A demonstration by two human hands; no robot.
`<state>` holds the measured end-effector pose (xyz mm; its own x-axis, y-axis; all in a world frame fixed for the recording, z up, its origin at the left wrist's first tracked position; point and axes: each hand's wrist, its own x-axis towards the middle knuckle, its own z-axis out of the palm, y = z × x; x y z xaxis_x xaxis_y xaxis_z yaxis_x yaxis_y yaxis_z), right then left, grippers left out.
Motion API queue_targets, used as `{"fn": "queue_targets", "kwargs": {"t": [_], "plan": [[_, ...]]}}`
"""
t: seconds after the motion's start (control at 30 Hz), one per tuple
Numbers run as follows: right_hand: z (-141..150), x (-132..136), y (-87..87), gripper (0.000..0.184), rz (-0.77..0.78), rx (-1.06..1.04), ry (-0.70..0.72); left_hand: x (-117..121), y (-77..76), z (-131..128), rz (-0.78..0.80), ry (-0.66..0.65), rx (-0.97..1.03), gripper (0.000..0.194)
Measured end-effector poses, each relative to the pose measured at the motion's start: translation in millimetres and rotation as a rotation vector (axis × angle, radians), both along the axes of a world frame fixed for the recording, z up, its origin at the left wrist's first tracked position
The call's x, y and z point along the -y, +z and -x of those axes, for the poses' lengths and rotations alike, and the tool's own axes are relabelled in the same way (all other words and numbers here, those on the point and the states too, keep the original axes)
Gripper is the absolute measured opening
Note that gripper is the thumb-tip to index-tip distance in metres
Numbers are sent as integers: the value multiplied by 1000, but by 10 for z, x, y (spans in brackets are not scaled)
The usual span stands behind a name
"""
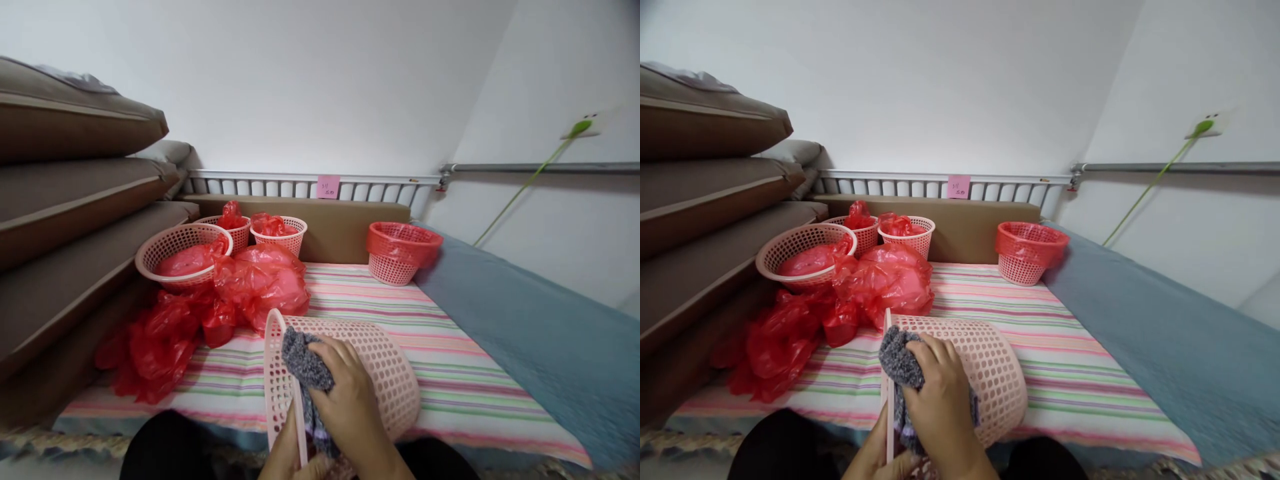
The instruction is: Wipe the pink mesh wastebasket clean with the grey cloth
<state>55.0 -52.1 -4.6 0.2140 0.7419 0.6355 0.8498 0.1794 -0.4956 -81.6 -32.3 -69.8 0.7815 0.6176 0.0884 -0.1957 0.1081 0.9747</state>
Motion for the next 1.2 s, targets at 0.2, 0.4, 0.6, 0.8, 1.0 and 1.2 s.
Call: {"fn": "queue_targets", "kwargs": {"t": [0.2, 0.4, 0.6, 0.8, 1.0, 1.2], "plan": [[-112, -186, 39, 45, 133, -29, -45, -6, -235, 77, -71, -33, 59, 72], [-286, -669, 120, 34, 205, 32, -149, 32, -175, 111, -39, -44, 31, 73], [-331, -588, 179, 35, 195, -1, -145, 67, -329, 23, 27, -26, 105, 81], [-49, 40, 60, 51, 24, 76, -36, -4, -457, 116, -8, -21, -55, 77], [-399, -105, -2, 44, 119, 63, -188, -44, -347, 179, -24, -123, 53, 72], [-509, -326, 17, 38, 181, 46, -237, -115, -410, 296, 61, -135, 39, 71]]}}
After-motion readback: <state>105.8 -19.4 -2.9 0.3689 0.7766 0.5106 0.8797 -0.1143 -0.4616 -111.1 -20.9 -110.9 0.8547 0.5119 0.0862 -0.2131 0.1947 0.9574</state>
